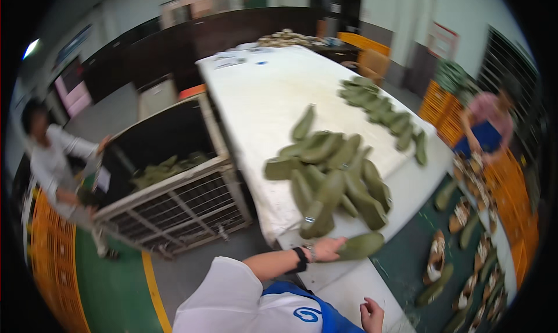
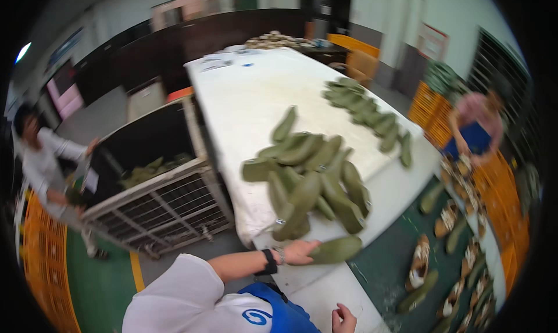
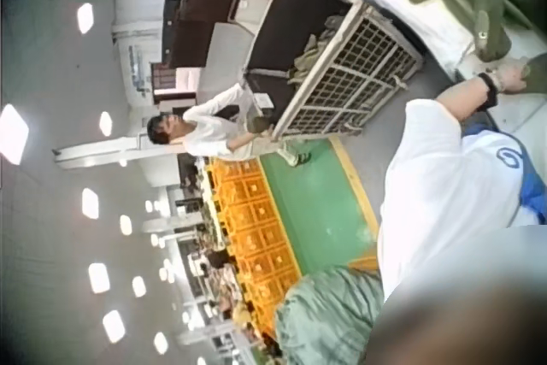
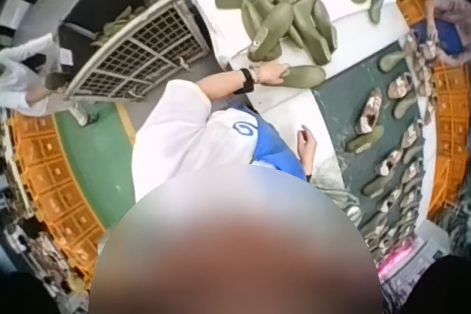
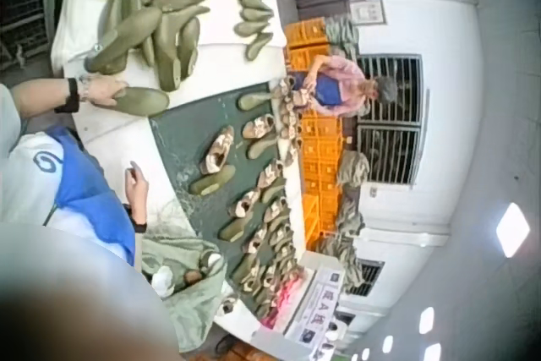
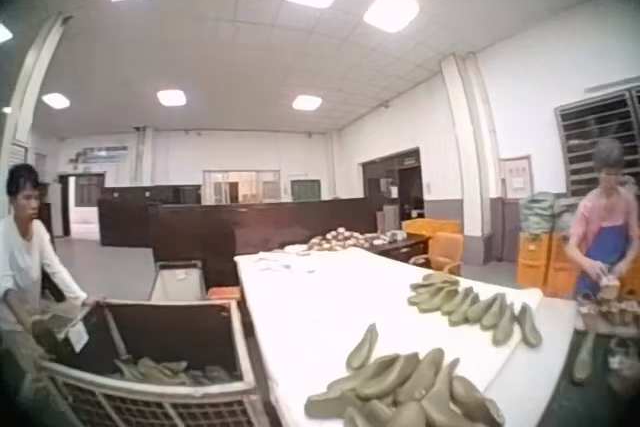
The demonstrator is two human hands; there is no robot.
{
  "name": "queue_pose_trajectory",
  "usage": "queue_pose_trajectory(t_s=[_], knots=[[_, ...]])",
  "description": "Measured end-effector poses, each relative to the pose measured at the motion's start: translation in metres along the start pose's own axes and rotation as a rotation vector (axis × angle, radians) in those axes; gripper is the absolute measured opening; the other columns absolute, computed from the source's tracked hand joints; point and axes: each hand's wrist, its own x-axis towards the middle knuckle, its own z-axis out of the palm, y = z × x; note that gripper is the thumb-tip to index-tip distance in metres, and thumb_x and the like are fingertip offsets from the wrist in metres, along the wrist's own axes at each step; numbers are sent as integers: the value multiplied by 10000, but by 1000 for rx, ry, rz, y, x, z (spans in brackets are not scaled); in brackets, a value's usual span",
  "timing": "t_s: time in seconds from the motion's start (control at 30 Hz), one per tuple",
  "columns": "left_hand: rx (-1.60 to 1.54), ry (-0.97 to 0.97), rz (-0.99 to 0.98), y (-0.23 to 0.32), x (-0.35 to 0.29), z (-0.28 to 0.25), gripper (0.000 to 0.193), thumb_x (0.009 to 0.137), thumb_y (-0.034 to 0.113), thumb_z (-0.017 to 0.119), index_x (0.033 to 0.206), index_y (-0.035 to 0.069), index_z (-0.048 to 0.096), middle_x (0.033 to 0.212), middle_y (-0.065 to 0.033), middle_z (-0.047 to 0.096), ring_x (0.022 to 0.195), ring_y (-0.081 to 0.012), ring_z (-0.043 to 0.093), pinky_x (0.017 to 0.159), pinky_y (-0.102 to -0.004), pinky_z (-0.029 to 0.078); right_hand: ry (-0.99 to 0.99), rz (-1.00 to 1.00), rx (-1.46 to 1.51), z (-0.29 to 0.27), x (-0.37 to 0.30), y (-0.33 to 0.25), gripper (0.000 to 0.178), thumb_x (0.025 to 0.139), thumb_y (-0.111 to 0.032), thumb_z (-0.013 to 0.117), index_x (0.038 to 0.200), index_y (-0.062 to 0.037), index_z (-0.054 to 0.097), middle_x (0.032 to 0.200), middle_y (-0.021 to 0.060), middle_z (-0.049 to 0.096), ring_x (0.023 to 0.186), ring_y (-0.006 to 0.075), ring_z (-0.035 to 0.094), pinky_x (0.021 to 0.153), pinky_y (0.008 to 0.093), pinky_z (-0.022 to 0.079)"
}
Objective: The person inserts green shoe lasts into brown and white sneakers on a factory table. They repeatedly pick up shoes, place lasts inside, and set the shoes down, while a coworker also handles lasts and shoes nearby.
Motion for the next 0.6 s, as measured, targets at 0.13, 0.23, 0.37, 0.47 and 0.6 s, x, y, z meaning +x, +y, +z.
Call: queue_pose_trajectory(t_s=[0.13,0.23,0.37,0.47,0.6], knots=[[-31,101,16,3,-2,21,609,691,147,607,1265,65,422,862,-239,621,828,-419,602,719,-479,479,-76,-110,-42,13,47,-14,380,870,-73,607,1238,-6,541,919,176,654,760,216,619,688,322,495],[-129,98,4,9,-10,32,632,659,101,614,1274,84,467,931,-229,636,876,-408,603,778,-470,485,-26,-189,-12,26,82,-42,426,875,-102,617,1283,-35,510,1151,207,578,883,254,607,695,325,513],[-163,140,-28,12,-13,34,606,679,129,643,1262,79,484,962,-202,641,914,-381,607,795,-452,483,0,-356,-296,45,121,-76,410,892,-182,613,1268,-45,526,1270,217,513,1071,358,554,850,377,484],[-159,147,-21,12,-12,32,579,693,172,669,1238,81,497,982,-189,640,925,-372,607,792,-449,484,-65,-420,-375,58,133,-81,387,899,-186,593,1239,-9,538,1244,237,531,1117,382,530,949,393,431],[-164,127,-41,17,-13,30,553,701,209,687,1208,84,506,1017,-173,635,940,-369,603,789,-448,485,13,-431,-251,64,140,-73,406,824,-86,618,1208,25,546,1183,230,580,1092,337,577,928,362,453]])
